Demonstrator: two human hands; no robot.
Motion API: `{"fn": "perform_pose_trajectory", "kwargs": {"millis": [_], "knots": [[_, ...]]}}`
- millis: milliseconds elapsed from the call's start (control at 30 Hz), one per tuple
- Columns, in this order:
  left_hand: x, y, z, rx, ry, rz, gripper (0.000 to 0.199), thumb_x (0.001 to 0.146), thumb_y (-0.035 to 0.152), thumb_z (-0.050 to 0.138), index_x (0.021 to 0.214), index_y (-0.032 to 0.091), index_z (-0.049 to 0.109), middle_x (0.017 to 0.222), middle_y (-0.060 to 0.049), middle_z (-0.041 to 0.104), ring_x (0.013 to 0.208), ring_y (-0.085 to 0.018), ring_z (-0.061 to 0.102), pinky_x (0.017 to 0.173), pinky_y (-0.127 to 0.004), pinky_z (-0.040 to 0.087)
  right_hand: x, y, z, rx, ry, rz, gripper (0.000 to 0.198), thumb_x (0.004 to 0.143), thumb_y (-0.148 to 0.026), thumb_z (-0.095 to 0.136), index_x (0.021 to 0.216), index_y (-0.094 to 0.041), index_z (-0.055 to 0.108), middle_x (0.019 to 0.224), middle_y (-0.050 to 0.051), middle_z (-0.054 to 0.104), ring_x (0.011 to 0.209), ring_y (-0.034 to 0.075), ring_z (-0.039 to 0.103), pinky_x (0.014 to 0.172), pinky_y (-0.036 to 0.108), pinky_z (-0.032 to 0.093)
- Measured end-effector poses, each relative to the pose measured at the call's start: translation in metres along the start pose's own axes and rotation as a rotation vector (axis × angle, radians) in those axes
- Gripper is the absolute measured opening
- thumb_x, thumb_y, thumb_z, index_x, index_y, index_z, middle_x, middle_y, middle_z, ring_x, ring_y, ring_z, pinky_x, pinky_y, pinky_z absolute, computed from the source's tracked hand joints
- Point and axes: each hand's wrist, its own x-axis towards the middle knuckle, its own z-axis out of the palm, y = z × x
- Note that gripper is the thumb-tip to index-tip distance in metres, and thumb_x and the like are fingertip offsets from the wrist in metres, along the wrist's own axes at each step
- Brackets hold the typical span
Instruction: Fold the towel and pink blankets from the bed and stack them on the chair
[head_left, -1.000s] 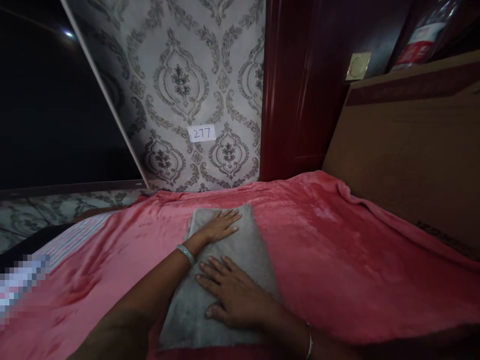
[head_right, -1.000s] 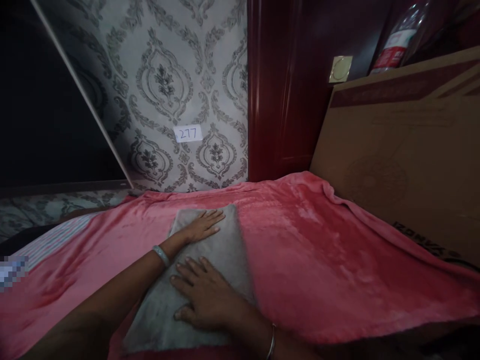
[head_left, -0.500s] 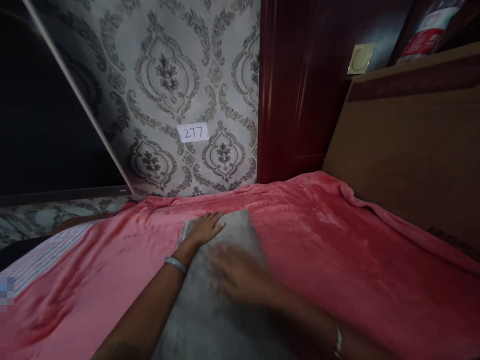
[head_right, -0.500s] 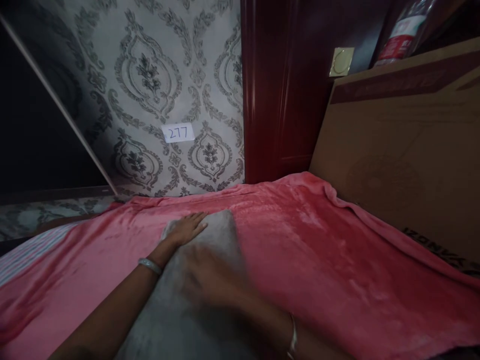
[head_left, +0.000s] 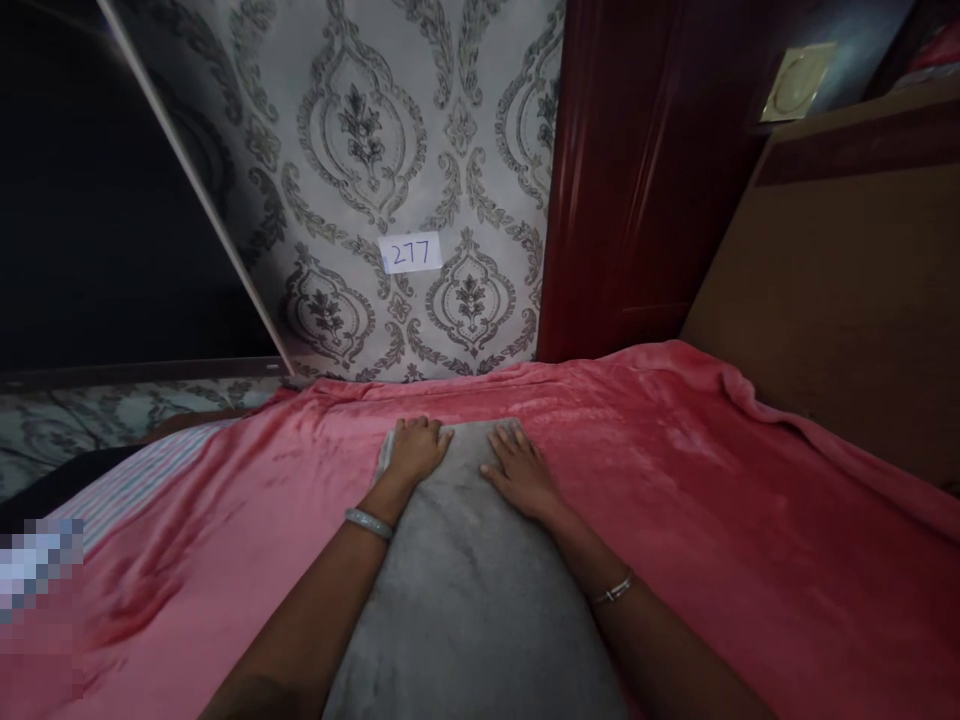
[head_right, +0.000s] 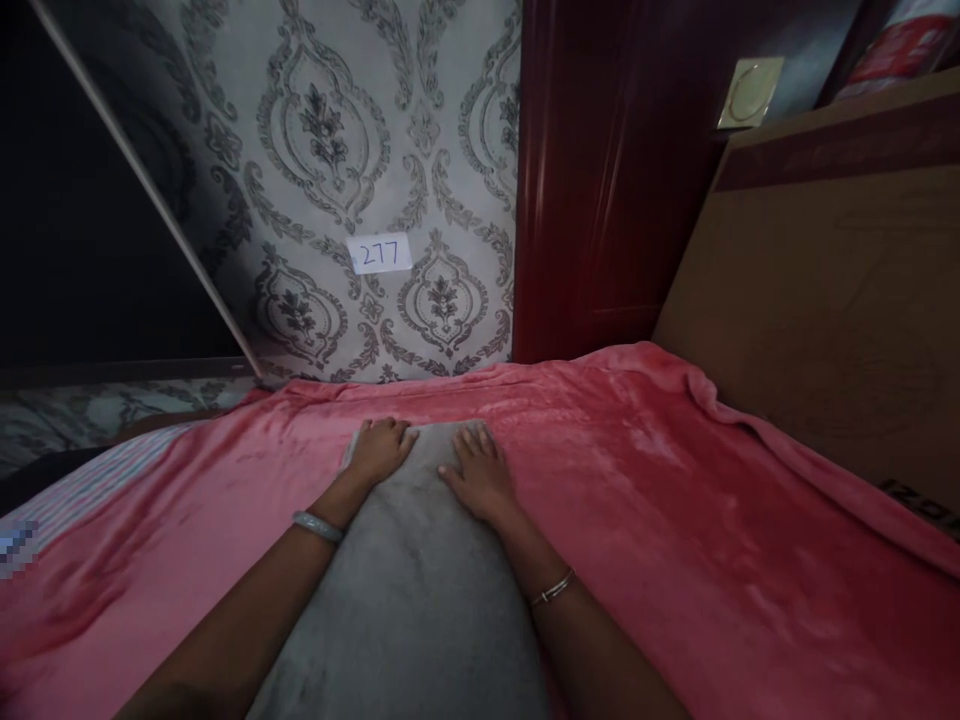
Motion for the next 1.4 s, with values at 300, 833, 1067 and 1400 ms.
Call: {"fn": "perform_pose_trajectory", "kwargs": {"millis": [300,833,1067,1400], "knots": [[0.017,-0.038,-0.015,-0.188,-0.251,-0.013,0.048,0.092,0.05,0.05,0.116,0.013,0.069,0.123,-0.019,0.068,0.118,-0.035,0.061,0.103,-0.049,0.042,0.015,0.05,0.009,0.549,0.373,0.193,0.074,0.081,-0.034,0.059,0.15,-0.012,0.044,0.136,0.016,0.062,0.125,0.027,0.06,0.107,0.042,0.046],[-0.149,-0.04,-0.038,-1.429,-0.186,-0.478,0.088,0.065,0.06,0.079,0.134,0.013,0.056,0.134,-0.019,0.064,0.114,-0.034,0.067,0.089,-0.04,0.058,-0.002,0.055,-0.009,1.048,0.078,0.168,0.046,0.068,-0.06,0.066,0.083,-0.016,0.069,0.072,0.004,0.071,0.067,0.02,0.064,0.063,0.03,0.051],[-0.221,-0.022,-0.039,-1.4,-0.103,-0.468,0.113,0.066,0.058,0.08,0.157,0.02,0.025,0.156,-0.016,0.044,0.13,-0.033,0.057,0.096,-0.038,0.058,-0.058,0.045,-0.002,1.079,0.137,0.179,0.06,0.075,-0.05,0.066,0.126,-0.018,0.063,0.108,0.009,0.074,0.092,0.025,0.07,0.08,0.037,0.055],[-0.252,-0.03,-0.038,-1.604,-0.114,-0.569,0.078,0.086,0.042,0.057,0.156,0.018,0.032,0.156,-0.012,0.044,0.136,-0.027,0.052,0.106,-0.038,0.05,-0.18,0.038,0.016,0.921,0.196,0.006,0.078,0.084,-0.05,0.057,0.155,-0.023,0.036,0.146,0.011,0.056,0.13,0.025,0.056,0.111,0.047,0.043]]}}
